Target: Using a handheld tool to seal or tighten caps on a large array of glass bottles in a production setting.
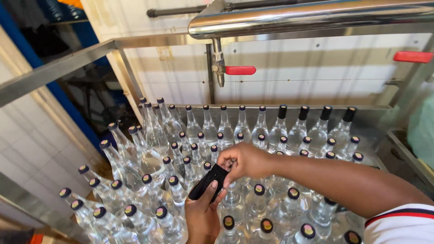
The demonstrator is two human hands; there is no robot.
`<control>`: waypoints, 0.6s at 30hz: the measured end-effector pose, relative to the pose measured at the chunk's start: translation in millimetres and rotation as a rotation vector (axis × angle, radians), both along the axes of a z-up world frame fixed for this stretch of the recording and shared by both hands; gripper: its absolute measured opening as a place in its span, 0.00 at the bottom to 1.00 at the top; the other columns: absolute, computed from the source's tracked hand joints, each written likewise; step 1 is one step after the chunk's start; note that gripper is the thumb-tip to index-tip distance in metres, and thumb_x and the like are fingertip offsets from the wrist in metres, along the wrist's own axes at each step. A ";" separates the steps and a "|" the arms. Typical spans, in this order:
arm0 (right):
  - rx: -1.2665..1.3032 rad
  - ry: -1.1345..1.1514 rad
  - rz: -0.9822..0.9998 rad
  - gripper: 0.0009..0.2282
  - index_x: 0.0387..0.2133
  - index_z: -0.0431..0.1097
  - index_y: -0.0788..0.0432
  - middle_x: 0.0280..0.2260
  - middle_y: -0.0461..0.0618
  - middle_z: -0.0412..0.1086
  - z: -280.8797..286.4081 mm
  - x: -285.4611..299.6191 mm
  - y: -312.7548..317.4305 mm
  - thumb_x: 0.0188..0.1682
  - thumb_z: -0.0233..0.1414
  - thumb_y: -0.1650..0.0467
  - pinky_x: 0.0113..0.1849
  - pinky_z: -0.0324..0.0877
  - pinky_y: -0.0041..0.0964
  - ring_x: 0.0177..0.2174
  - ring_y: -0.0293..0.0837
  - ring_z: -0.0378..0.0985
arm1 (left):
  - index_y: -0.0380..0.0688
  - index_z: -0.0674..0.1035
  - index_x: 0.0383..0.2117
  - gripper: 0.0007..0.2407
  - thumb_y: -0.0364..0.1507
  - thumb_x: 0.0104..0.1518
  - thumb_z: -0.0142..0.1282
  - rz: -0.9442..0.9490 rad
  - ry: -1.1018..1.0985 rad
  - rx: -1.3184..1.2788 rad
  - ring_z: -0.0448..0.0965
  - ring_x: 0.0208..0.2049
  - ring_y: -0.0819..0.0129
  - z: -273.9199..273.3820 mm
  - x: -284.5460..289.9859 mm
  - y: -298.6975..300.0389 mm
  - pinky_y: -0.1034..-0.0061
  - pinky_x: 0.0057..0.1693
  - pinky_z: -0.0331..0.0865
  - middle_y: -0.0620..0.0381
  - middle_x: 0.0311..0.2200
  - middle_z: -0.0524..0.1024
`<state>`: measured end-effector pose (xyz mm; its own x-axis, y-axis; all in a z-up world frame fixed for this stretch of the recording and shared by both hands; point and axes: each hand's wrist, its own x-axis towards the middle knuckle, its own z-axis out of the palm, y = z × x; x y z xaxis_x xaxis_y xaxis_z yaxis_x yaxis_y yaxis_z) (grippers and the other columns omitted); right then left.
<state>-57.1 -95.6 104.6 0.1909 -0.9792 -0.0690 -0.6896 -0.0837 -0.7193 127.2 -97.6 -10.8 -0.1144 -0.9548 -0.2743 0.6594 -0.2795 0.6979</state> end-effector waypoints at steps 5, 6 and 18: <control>-0.295 -0.304 -0.140 0.08 0.23 0.80 0.58 0.24 0.45 0.80 -29.8 34.8 5.7 0.49 0.70 0.78 0.27 0.73 0.31 0.24 0.34 0.78 | 0.17 0.84 0.52 0.15 0.16 0.59 0.62 -0.175 0.028 -0.120 0.86 0.51 0.40 9.2 36.7 -14.3 0.41 0.58 0.82 0.31 0.48 0.87; -0.339 -0.287 -0.160 0.10 0.21 0.78 0.57 0.23 0.43 0.77 -31.5 41.3 6.5 0.49 0.70 0.77 0.26 0.72 0.32 0.22 0.35 0.75 | 0.16 0.83 0.53 0.17 0.17 0.58 0.61 -0.210 0.022 -0.146 0.86 0.51 0.37 8.1 44.2 -18.6 0.40 0.57 0.83 0.29 0.50 0.86; -0.357 -0.121 -0.368 0.16 0.59 0.79 0.46 0.39 0.46 0.89 -23.4 105.2 37.7 0.59 0.57 0.72 0.30 0.79 0.35 0.29 0.37 0.89 | 0.15 0.82 0.52 0.15 0.17 0.62 0.56 -0.425 0.030 -0.201 0.87 0.50 0.33 -0.5 103.1 -49.6 0.28 0.60 0.83 0.24 0.48 0.86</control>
